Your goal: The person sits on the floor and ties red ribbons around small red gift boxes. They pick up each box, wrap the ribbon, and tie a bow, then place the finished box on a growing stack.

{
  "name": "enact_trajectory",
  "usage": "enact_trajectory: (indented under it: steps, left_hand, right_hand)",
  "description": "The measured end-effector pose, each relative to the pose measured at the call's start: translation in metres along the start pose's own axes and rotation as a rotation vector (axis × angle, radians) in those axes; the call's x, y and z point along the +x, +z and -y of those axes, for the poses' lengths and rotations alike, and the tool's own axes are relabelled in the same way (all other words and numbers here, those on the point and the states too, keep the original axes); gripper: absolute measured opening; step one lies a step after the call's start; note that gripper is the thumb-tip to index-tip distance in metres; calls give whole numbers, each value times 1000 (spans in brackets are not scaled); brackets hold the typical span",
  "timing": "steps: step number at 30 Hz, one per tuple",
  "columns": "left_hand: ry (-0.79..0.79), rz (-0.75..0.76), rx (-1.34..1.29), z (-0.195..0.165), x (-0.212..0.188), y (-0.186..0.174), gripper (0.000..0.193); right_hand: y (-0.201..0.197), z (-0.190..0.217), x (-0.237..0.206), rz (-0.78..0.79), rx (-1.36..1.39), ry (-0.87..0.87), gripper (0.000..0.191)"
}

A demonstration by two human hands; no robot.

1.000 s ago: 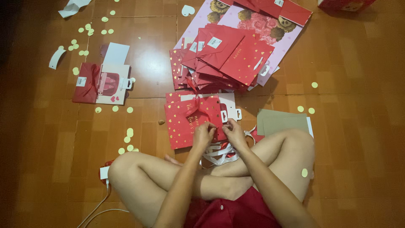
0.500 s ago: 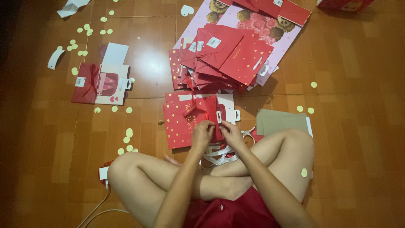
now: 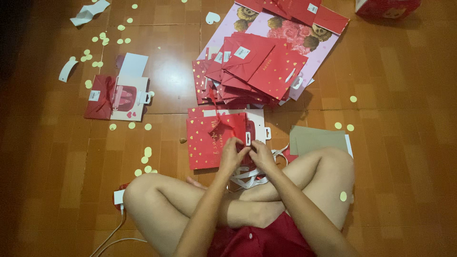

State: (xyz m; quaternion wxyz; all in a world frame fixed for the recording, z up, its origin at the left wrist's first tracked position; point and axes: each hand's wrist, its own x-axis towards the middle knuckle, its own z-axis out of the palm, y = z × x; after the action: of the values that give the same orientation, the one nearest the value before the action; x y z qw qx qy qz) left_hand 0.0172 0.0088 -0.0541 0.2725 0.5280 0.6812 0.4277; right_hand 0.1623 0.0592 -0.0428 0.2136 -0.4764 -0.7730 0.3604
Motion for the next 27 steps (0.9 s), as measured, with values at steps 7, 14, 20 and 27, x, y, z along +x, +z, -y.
enact_trajectory:
  steps: [7, 14, 20, 27]
  left_hand:
    - [-161, -91, 104, -3, -3, -4, 24]
    - [-171, -2, 106, -15, -1, -8, 23]
    - [-195, -163, 146, -23, 5, -21, 24]
    - [-163, -179, 178, 0, 13, -20, 23]
  right_hand:
    - [-16, -2, 3, -165, 328, 281, 20]
    - [-27, -11, 11, -326, 950, 226, 27]
    - [-8, -1, 7, -170, 551, 150, 37]
    - [4, 2, -3, -133, -132, -96, 39]
